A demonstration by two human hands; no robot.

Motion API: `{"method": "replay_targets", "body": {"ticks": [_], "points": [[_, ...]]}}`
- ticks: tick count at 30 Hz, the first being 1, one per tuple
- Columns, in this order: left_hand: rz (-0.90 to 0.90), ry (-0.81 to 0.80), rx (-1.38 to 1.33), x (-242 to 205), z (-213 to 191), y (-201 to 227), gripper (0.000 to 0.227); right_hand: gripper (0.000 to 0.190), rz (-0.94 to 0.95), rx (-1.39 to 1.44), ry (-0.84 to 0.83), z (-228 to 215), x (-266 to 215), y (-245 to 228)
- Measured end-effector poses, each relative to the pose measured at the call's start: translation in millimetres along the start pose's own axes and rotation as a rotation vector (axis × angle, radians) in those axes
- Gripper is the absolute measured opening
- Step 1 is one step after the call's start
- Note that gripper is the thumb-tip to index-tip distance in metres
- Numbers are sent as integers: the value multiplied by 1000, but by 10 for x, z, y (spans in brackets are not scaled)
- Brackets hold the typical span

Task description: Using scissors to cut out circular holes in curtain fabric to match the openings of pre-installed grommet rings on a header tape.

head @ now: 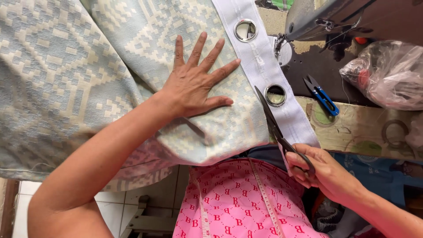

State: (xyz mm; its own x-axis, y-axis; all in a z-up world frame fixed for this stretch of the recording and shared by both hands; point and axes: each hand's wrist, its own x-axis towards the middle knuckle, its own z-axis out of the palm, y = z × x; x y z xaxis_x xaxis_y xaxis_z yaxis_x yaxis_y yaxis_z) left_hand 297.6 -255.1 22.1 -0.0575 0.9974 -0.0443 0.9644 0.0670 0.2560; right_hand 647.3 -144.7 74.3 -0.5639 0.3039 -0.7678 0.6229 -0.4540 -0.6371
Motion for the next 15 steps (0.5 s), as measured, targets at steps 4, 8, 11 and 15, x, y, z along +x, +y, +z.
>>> {"method": "replay_targets", "body": {"ticks": [4,8,11,15], "points": [[31,72,-16,-28,9,-9,88,36,-25,-3,-35,45,81,-84],[34,68,-10,-33,31,-24,88,40,-60,36,-41,26,136,47],[37,79,-15,-34,43,-25,90,39,-97,8,-54,-18,157,126],[46,109,-18,-37,49,-26,89,32,-47,26,-26,-73,185,162]]}}
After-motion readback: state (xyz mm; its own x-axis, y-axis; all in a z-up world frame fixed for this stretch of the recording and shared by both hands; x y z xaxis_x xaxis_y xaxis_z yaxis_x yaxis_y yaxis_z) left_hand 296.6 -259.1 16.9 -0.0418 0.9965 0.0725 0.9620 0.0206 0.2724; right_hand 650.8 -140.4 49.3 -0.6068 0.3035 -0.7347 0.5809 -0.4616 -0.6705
